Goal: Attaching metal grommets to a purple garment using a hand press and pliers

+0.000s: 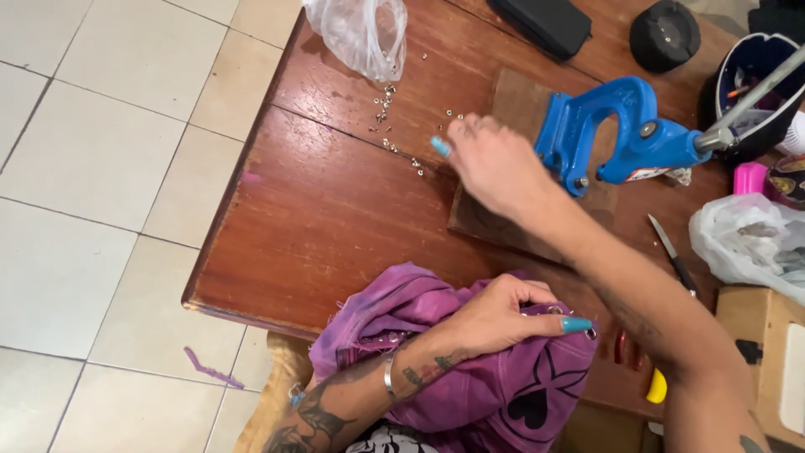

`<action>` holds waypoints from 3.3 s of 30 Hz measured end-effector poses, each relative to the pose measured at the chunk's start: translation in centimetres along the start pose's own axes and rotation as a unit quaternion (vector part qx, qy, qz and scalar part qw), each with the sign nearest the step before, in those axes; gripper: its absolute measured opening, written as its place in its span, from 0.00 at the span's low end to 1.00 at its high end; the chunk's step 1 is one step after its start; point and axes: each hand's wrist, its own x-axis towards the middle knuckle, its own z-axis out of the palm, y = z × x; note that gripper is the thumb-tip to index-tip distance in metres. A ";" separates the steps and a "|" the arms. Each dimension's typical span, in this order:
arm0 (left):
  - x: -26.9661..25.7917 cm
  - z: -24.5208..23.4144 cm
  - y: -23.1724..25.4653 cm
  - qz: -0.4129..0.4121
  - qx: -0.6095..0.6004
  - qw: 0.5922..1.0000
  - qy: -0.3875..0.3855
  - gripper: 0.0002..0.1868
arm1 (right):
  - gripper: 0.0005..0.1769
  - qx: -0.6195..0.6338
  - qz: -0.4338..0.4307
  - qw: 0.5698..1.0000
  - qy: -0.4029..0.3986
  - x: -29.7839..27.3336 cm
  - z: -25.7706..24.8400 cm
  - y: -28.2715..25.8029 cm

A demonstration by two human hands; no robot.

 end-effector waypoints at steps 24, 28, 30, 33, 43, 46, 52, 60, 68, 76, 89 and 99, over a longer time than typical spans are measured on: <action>-0.1 -0.1 0.2 -0.053 0.017 0.998 -0.016 0.09 | 0.11 -0.069 -0.026 0.997 0.030 4.0 2.6 0.1; -0.2 0.1 -0.4 -0.006 0.016 1.000 -0.017 0.06 | 0.11 -0.085 -0.040 0.995 0.032 4.9 4.5 -1.1; -0.2 0.1 -0.1 -0.010 0.018 1.000 -0.015 0.06 | 0.11 -0.085 -0.041 0.995 0.029 5.3 4.7 -1.6; -0.3 0.1 0.4 -0.009 0.020 1.000 -0.013 0.06 | 0.11 -0.069 -0.047 0.996 0.022 5.7 5.8 -1.0; -0.1 0.6 -1.3 0.012 0.027 0.999 -0.016 0.06 | 0.12 -0.055 -0.105 0.990 0.072 4.4 4.1 0.5; 0.1 0.3 -1.2 0.019 0.032 0.999 -0.014 0.06 | 0.13 -0.052 -0.086 0.994 0.053 4.5 2.9 0.6; 0.0 0.2 -1.3 0.009 0.031 0.999 -0.017 0.06 | 0.18 -0.067 -0.065 0.996 -0.001 5.3 2.9 -1.6; -0.1 0.3 -0.6 -0.001 0.037 0.999 -0.017 0.06 | 0.11 -0.136 -0.147 0.973 0.113 5.7 7.5 0.8; 0.3 0.6 0.8 0.083 0.087 0.992 -0.033 0.06 | 0.09 0.191 -0.181 0.949 0.173 -6.4 -7.9 1.2; -0.4 4.9 5.1 0.089 0.392 0.913 -0.069 0.09 | 0.08 0.148 -0.110 0.966 0.178 -25.3 -7.7 1.5; -1.3 10.2 -2.5 0.151 0.684 0.707 -0.092 0.06 | 0.09 0.086 -0.263 0.934 0.227 -25.5 -7.5 1.5; -1.7 9.9 -0.7 0.073 0.623 0.769 -0.124 0.02 | 0.09 0.155 -0.217 0.932 0.245 -26.1 -5.7 1.4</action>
